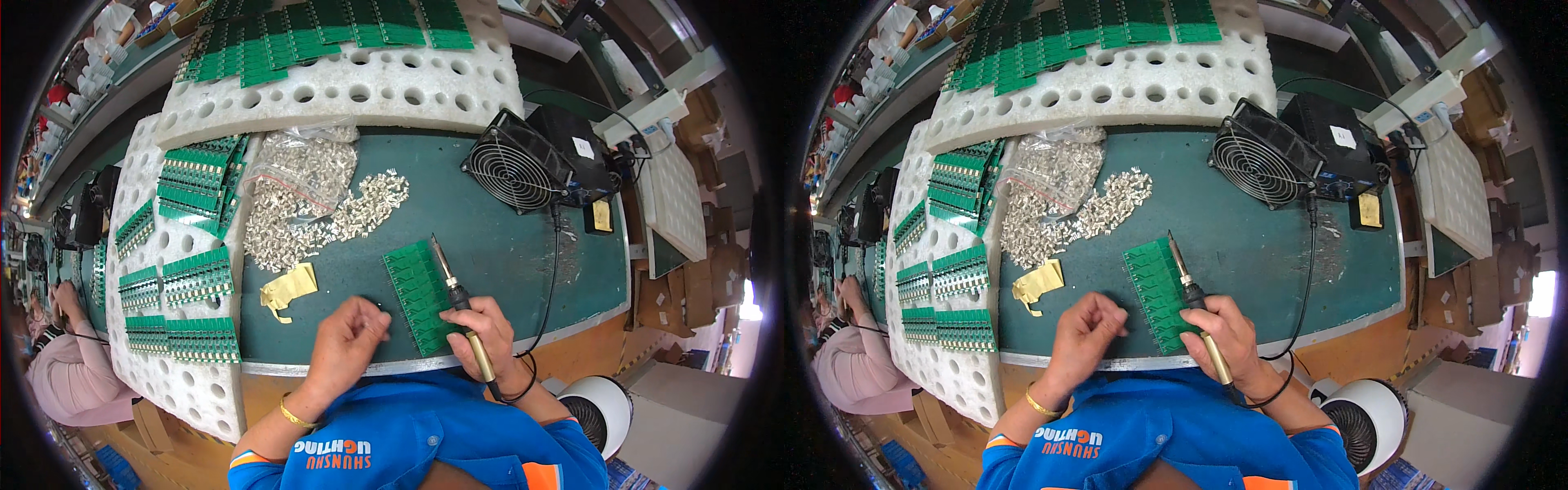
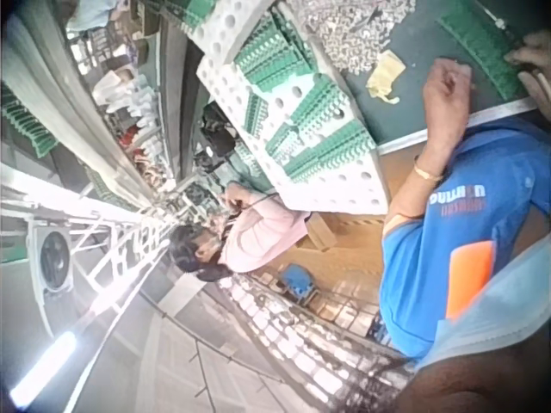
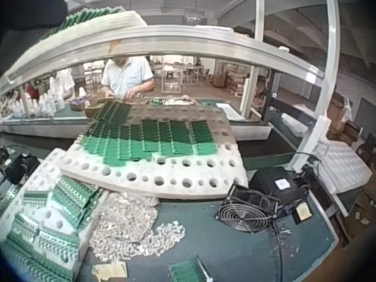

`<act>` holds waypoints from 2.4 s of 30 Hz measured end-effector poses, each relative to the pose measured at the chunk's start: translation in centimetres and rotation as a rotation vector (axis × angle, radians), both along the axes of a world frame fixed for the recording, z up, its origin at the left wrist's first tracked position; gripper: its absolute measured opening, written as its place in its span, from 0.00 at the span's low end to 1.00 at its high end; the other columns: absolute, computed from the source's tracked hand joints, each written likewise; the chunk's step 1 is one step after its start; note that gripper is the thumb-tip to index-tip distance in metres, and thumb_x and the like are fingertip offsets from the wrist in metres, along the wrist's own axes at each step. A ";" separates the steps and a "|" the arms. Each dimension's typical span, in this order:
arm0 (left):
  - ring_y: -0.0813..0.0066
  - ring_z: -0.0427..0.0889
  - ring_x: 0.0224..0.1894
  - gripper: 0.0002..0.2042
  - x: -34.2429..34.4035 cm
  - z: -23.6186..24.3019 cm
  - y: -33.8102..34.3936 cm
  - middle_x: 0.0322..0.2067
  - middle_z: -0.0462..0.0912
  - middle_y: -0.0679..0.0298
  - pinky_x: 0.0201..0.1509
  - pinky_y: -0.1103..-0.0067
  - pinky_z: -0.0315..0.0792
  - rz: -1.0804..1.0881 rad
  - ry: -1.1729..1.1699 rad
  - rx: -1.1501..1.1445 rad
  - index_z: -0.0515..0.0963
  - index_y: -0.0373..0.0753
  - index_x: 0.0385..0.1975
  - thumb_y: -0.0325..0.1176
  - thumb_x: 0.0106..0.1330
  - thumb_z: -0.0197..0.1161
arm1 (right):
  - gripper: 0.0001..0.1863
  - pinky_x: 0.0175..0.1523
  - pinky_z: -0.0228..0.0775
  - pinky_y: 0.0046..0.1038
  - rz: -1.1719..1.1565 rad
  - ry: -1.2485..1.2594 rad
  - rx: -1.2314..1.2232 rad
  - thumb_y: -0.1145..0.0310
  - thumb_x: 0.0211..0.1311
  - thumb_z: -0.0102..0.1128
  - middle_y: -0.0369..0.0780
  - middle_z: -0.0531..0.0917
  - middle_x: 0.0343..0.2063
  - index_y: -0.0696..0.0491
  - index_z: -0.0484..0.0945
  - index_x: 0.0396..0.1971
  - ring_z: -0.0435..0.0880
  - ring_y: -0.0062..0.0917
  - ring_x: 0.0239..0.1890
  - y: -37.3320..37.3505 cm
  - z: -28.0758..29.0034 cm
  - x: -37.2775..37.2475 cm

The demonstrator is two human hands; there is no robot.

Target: The person solders electronic components onto circuit board strips using a soldering iron and solder wire, places a completed circuit board onto a rack, and solders components onto another circuit board.

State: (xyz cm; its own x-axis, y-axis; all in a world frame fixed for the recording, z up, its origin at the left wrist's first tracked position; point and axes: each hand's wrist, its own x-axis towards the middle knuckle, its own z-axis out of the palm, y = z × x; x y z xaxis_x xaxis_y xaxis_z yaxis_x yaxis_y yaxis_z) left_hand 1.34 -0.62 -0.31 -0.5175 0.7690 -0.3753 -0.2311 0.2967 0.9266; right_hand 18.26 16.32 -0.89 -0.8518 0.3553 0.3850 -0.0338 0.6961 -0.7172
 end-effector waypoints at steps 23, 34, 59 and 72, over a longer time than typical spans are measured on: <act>0.91 0.72 0.30 0.05 -5.0 1.5 6.3 0.28 0.80 0.74 0.34 0.89 0.67 0.055 -0.102 -0.278 0.81 0.36 0.36 0.30 0.67 0.64 | 0.16 0.35 0.75 0.30 0.180 0.107 -0.435 0.65 0.66 0.59 0.46 0.82 0.34 0.57 0.75 0.49 0.81 0.32 0.32 3.8 -0.1 -1.2; 0.92 0.70 0.27 0.05 -5.0 2.1 7.1 0.25 0.78 0.75 0.30 0.89 0.65 0.094 -0.151 -0.277 0.83 0.34 0.35 0.27 0.67 0.63 | 0.14 0.38 0.77 0.31 0.219 0.026 -0.569 0.68 0.63 0.59 0.48 0.82 0.33 0.57 0.78 0.46 0.84 0.34 0.33 5.4 0.4 -1.5; 0.91 0.68 0.29 0.02 -5.1 1.9 6.8 0.26 0.75 0.77 0.34 0.89 0.63 0.065 -0.159 -0.255 0.81 0.35 0.34 0.26 0.67 0.63 | 0.14 0.39 0.77 0.33 0.240 0.005 -0.586 0.73 0.57 0.60 0.48 0.82 0.34 0.58 0.80 0.44 0.84 0.36 0.34 5.7 0.4 -1.9; 0.92 0.67 0.28 0.02 -5.0 1.3 6.6 0.25 0.74 0.77 0.31 0.89 0.62 0.063 -0.120 -0.224 0.81 0.35 0.33 0.26 0.67 0.64 | 0.17 0.36 0.76 0.33 0.236 0.024 -0.480 0.80 0.45 0.61 0.47 0.81 0.30 0.59 0.80 0.40 0.83 0.36 0.31 5.9 1.0 -2.5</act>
